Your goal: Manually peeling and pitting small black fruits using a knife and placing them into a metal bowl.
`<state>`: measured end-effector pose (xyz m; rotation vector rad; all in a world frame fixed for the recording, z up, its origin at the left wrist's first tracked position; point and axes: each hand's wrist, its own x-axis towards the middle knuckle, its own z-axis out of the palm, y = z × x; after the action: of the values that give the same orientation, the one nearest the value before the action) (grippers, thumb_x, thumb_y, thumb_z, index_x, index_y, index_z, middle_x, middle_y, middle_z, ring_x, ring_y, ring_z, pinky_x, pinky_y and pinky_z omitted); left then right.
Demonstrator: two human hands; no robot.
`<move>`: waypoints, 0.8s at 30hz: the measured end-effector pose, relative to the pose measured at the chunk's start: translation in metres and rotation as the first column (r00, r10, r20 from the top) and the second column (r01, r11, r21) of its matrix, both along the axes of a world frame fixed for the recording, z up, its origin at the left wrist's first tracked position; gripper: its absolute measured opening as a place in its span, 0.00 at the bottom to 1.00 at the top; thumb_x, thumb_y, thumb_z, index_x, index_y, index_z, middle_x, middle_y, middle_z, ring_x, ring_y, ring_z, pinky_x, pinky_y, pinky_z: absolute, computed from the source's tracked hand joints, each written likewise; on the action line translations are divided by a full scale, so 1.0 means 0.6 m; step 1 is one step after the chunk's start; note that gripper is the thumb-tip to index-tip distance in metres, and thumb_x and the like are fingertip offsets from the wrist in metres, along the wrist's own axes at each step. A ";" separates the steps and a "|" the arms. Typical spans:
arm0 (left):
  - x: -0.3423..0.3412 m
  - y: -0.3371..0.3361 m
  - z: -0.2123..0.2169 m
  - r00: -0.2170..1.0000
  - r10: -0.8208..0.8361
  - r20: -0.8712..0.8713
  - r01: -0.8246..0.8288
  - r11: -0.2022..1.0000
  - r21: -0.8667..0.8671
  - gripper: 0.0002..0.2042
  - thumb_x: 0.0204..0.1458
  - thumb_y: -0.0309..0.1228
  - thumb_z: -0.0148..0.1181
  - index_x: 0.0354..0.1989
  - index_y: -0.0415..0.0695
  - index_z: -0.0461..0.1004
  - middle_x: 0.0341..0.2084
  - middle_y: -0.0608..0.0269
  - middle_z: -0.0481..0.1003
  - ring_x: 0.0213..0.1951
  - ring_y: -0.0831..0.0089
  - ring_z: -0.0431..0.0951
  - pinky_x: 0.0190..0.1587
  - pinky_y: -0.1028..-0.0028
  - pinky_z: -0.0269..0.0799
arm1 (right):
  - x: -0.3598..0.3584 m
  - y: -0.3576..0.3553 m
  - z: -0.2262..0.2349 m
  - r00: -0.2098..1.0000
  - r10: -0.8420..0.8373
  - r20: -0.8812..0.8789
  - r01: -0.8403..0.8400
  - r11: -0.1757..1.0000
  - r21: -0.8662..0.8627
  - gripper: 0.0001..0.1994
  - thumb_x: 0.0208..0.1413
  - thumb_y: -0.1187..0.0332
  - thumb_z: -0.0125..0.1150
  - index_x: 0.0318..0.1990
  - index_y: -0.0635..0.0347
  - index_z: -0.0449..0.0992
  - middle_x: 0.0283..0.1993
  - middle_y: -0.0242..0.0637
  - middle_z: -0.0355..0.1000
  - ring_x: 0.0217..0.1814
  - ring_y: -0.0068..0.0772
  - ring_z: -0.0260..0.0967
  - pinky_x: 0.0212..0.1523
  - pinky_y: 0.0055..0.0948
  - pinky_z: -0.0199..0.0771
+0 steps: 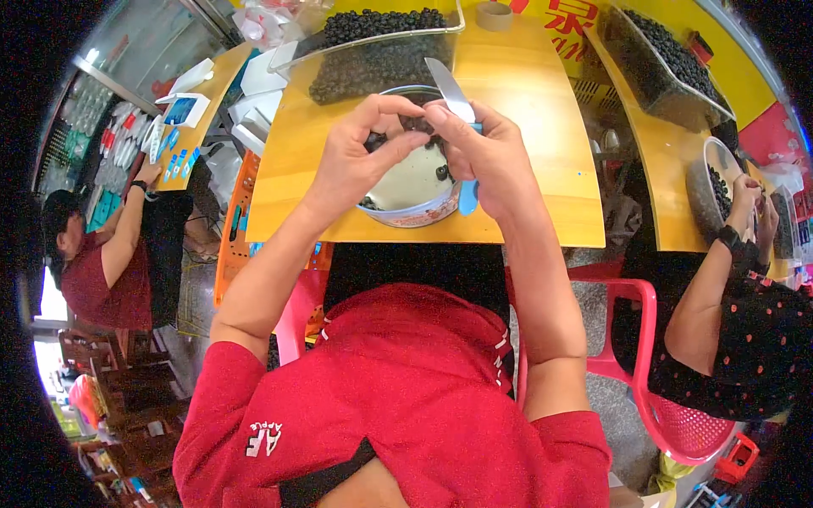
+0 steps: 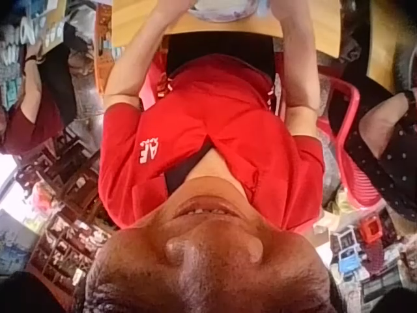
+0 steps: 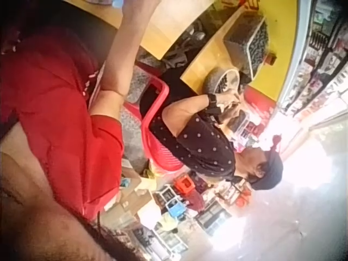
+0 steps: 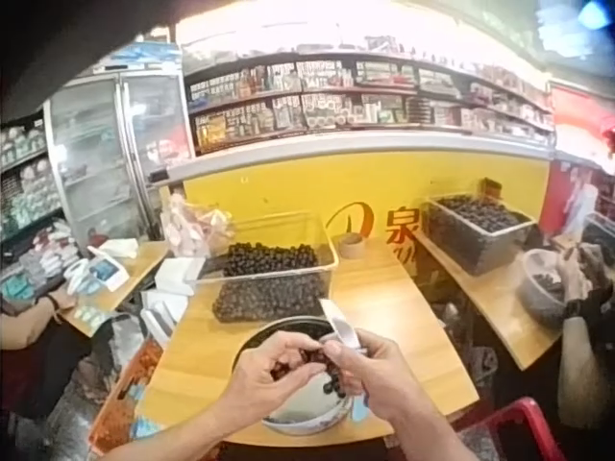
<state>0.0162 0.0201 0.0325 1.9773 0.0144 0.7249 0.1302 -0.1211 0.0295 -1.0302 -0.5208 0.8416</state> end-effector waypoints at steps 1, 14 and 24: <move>-0.001 0.000 0.000 0.999 -0.023 0.040 0.023 1.000 -0.006 0.11 0.51 0.25 0.63 0.42 0.39 0.72 0.19 0.68 0.72 0.24 0.85 0.68 0.28 0.81 0.63 | -0.001 -0.001 0.000 0.999 0.023 -0.023 -0.022 0.999 0.028 0.10 0.58 0.68 0.61 0.45 0.62 0.76 0.23 0.21 0.62 0.18 0.08 0.50 0.16 0.13 0.48; -0.018 -0.015 0.000 0.994 0.018 0.105 0.001 0.983 -0.181 0.11 0.52 0.23 0.62 0.45 0.42 0.74 0.21 0.73 0.71 0.26 0.87 0.67 0.30 0.82 0.64 | -0.016 0.003 -0.001 0.997 0.053 -0.061 -0.047 0.994 0.102 0.09 0.58 0.72 0.60 0.46 0.61 0.76 0.21 0.20 0.61 0.18 0.08 0.49 0.16 0.11 0.48; -0.010 -0.023 -0.006 0.993 0.014 0.119 0.009 0.981 -0.196 0.10 0.52 0.24 0.63 0.42 0.38 0.74 0.26 0.69 0.75 0.27 0.85 0.69 0.32 0.80 0.67 | -0.020 0.002 0.001 0.999 -0.045 0.028 0.044 0.998 0.043 0.07 0.59 0.69 0.60 0.42 0.61 0.76 0.20 0.20 0.62 0.16 0.08 0.49 0.15 0.13 0.48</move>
<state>0.0103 0.0062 0.0287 1.7445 0.0158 0.8115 0.1179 -0.1198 0.0303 -1.0124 -0.5364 0.7740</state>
